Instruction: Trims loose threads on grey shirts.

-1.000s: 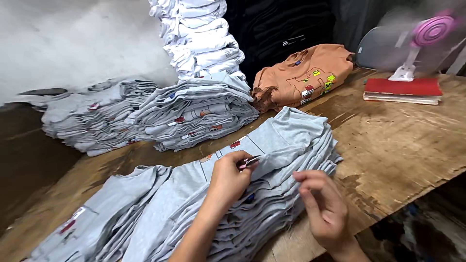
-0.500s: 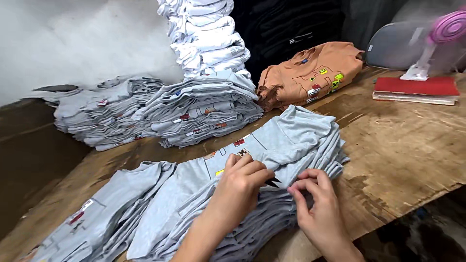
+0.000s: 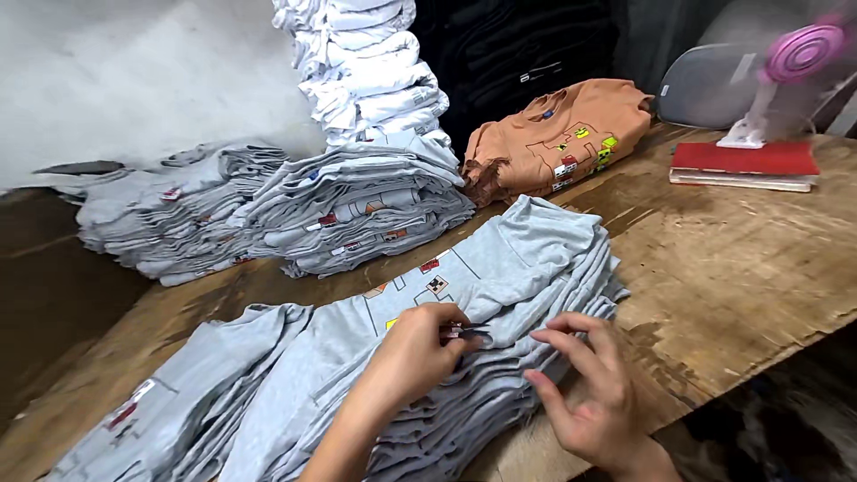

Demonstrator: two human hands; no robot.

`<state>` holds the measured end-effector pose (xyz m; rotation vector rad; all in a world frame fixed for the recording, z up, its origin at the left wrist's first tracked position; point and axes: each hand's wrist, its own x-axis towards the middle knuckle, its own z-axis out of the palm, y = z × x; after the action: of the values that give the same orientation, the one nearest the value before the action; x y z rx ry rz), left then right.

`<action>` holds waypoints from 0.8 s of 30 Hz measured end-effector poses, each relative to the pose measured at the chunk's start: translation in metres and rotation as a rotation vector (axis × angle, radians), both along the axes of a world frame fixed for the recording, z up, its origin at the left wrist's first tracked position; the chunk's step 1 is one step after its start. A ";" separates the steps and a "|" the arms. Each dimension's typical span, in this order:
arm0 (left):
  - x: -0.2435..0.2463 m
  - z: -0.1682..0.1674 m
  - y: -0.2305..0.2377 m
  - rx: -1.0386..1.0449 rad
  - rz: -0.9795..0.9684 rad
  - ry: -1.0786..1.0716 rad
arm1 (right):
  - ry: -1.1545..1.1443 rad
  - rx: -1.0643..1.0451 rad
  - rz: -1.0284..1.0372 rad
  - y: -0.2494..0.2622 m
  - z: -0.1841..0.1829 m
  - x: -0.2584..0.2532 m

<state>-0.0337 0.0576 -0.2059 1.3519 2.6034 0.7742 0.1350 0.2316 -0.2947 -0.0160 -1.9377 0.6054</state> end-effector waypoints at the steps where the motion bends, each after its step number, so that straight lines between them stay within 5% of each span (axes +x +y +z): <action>1: -0.002 -0.001 -0.004 -0.005 0.009 0.020 | -0.015 0.034 0.023 0.001 0.000 -0.003; 6: 0.005 -0.021 -0.041 0.002 -0.273 0.210 | 0.041 0.010 0.157 0.009 -0.010 -0.006; 10: 0.014 -0.022 -0.051 0.171 -0.239 0.240 | 0.084 -0.057 0.196 0.009 -0.016 -0.004; 14: 0.034 -0.019 -0.016 0.368 -0.225 0.490 | 0.151 -0.106 0.144 0.005 -0.018 -0.005; 18: 0.045 -0.025 0.025 0.335 -0.369 0.724 | 0.188 -0.115 0.091 0.001 -0.016 -0.007; 24: 0.027 -0.021 0.008 0.315 -0.257 0.426 | 0.099 0.028 0.185 0.021 -0.016 0.005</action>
<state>-0.0071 0.0659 -0.2264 2.1007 2.5895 0.9744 0.1405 0.2524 -0.3109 0.2096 -1.8636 0.6878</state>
